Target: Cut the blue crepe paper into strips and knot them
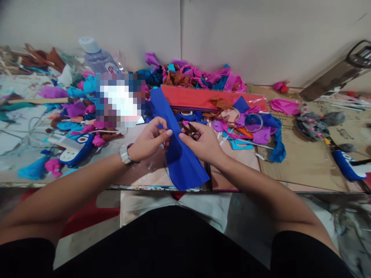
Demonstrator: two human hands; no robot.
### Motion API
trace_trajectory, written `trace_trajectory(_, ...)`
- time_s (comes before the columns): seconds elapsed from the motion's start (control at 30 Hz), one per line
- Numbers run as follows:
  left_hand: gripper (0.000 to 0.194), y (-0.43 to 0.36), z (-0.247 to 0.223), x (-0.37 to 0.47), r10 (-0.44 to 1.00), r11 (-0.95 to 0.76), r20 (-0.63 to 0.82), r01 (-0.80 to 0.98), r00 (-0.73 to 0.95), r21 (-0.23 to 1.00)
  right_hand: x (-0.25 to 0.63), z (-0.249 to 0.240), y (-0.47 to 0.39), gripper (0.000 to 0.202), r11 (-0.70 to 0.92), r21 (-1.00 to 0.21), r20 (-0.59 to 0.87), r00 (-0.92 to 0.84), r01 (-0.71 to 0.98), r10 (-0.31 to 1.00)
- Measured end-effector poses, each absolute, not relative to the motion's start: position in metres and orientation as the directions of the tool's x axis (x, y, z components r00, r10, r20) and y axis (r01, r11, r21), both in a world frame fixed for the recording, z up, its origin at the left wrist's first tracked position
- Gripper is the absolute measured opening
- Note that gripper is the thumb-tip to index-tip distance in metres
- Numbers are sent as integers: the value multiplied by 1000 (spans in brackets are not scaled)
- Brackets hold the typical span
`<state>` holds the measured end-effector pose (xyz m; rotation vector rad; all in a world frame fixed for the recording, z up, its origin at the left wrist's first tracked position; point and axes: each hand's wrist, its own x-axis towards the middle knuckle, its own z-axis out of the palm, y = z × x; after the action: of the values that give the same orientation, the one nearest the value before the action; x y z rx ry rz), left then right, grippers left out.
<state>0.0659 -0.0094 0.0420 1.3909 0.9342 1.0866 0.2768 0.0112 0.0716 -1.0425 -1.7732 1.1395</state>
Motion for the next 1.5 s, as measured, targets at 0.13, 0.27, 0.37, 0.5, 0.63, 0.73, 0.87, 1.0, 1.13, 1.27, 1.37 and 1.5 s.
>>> trace_trajectory(0.13,49,-11,39,70,930,108,-73,-79,361,991,275,68,10,21,300,-920,185,-393,253,901)
trace_trajectory(0.27,45,-14,37,71,929,167,-113,-125,352,978,274,67,6,26,318,-920,201,-420,230,885)
trace_trajectory(0.37,42,-14,35,70,940,154,-99,-149,327,977,276,67,4,33,287,-937,174,-448,198,877)
trace_trajectory(0.5,40,-15,35,70,950,77,-29,-144,310,987,288,67,5,37,47,-999,33,-487,17,873)
trace_trajectory(0.63,37,-15,32,69,949,68,-26,-125,314,990,303,71,7,31,-229,-966,-130,-538,-122,833)
trace_trajectory(0.73,34,-14,27,69,949,86,-35,-150,314,985,312,78,7,26,-341,-933,-222,-563,-114,796)
trace_trajectory(0.87,32,-15,23,67,954,109,-56,-167,295,980,322,83,10,30,-351,-933,-226,-638,-75,736)
trace_trajectory(1.0,35,-17,25,68,955,132,-84,-154,284,979,326,75,15,36,-338,-939,-209,-676,-62,706)
trace_trajectory(1.13,35,-17,22,69,958,100,-61,-128,280,987,326,73,14,30,-538,-833,-321,-675,-134,665)
trace_trajectory(1.27,34,-15,16,72,954,114,-71,-134,290,984,332,82,9,28,-581,-803,-330,-711,-134,620)
trace_trajectory(1.37,31,-17,16,74,954,155,-109,-150,278,976,337,89,3,37,-550,-833,-297,-796,-54,528)
trace_trajectory(1.5,30,-18,19,74,965,183,-143,-179,218,967,338,90,-11,36,-616,-786,-277,-920,51,276)
